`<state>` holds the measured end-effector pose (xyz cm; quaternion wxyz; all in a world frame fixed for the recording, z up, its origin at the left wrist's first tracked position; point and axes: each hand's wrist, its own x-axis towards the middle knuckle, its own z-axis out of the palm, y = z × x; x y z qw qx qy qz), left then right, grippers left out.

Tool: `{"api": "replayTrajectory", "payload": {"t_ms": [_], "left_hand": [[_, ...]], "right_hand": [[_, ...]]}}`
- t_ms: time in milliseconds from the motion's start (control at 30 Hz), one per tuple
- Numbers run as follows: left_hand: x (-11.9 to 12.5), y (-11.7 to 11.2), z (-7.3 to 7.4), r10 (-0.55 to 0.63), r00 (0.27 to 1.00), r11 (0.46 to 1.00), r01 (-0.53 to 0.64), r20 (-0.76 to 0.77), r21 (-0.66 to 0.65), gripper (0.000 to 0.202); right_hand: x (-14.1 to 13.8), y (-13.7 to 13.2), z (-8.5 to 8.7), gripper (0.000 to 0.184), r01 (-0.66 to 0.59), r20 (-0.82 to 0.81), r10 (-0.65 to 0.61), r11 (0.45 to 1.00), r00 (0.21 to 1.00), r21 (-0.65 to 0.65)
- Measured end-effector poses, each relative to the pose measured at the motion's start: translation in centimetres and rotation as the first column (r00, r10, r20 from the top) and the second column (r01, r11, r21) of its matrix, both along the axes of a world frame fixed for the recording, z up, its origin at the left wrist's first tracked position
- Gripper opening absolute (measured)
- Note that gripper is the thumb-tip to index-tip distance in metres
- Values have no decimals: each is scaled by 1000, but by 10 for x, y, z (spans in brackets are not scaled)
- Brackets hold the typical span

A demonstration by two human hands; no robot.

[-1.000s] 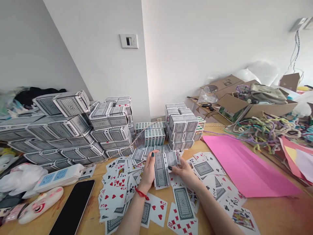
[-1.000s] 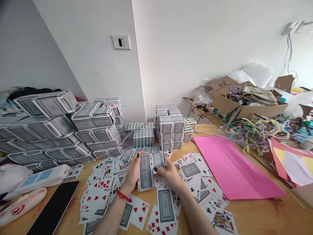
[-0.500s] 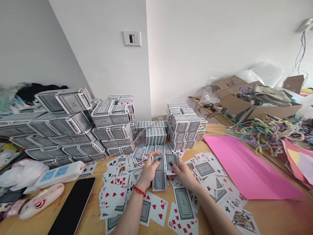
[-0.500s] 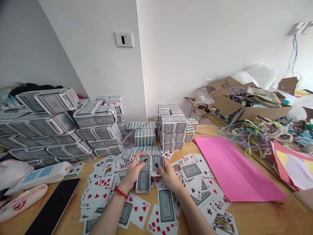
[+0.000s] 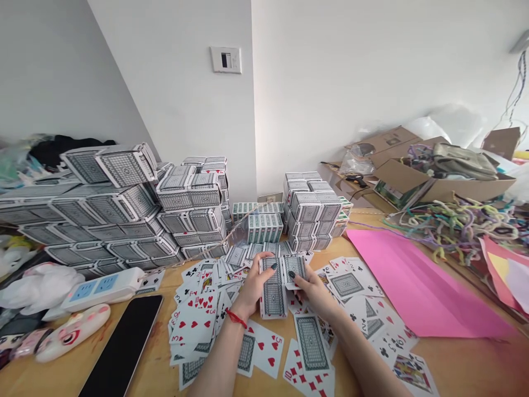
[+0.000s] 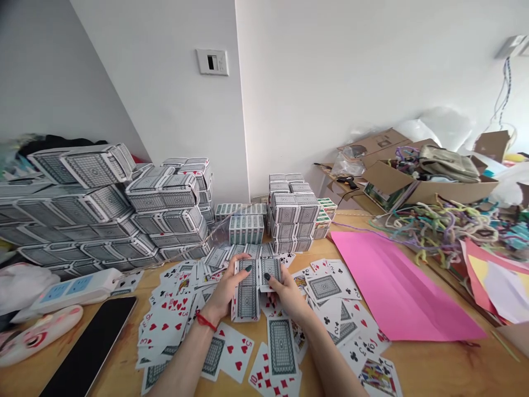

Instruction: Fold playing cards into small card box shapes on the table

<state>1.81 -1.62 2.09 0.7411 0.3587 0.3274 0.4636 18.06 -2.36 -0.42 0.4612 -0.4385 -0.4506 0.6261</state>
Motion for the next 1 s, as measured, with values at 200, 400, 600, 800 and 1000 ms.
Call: {"api": "replayTrajectory", "payload": {"t_ms": [200,400,600,800,1000], "left_hand": [[-5,0,15,-38,942,995,67,335,-74,45],[-11,-2,23,-93,922,986,137,376,-92,41],[-19,0,25,-187,901,970,232,391,-71,51],[-20,1,24,-104,925,982,153,364,-109,48],[-20,5,13,24,968,964,43,249,-261,39]], "right_hand": [[-1,2,1,18,62,-302,-68,998,951,-30],[-2,0,6,29,47,-332,-58,998,942,-42],[4,0,16,48,107,-459,-159,985,874,-137],[5,1,15,26,8,-469,-90,985,879,-175],[6,-2,20,33,-190,-509,42,951,860,-243]]}}
